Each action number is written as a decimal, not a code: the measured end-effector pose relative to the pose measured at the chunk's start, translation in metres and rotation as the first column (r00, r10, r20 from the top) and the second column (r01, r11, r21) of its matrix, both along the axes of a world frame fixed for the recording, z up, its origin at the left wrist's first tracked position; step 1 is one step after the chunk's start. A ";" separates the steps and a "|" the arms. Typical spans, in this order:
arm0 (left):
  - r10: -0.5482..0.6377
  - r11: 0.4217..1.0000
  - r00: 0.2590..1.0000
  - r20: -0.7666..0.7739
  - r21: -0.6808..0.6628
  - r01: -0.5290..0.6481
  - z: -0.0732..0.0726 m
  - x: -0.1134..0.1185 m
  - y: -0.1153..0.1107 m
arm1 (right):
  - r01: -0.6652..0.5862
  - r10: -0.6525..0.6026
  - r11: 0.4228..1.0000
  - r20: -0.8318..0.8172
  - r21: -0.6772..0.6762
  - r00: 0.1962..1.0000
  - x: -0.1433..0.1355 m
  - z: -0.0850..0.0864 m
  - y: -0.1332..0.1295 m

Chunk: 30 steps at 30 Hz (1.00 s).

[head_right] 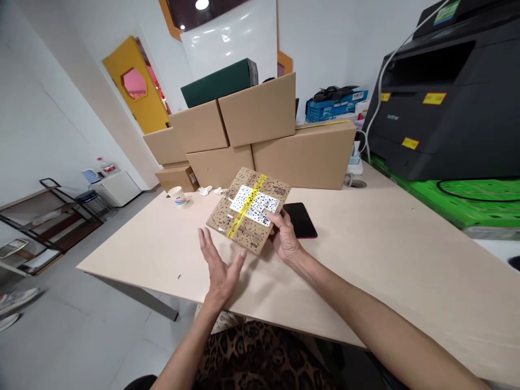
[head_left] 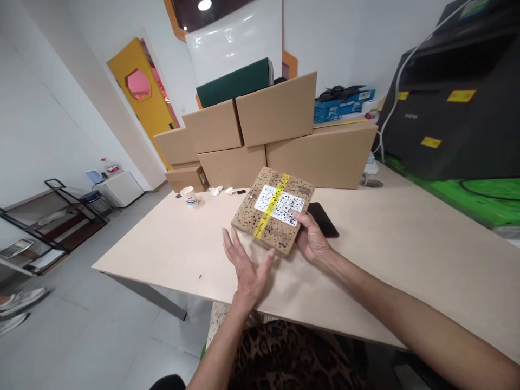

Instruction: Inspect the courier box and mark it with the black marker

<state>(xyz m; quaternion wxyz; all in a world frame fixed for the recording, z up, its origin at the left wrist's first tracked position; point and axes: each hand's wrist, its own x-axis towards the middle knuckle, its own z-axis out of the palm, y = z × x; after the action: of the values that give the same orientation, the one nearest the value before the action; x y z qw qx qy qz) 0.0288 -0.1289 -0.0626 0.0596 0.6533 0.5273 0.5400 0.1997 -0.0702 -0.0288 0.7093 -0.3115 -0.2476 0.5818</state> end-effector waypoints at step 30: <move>0.055 0.918 0.421 0.905 -0.212 0.336 0.046 -0.063 0.047 | -0.215 -0.248 0.959 0.920 0.187 -0.305 0.071 -0.014 0.044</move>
<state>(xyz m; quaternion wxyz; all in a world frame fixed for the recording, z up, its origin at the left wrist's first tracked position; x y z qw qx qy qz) -0.0343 -0.0824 -0.0161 0.4956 0.2844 0.4457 0.6891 0.2708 -0.0265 -0.0430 0.2585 -0.5501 -0.7933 0.0354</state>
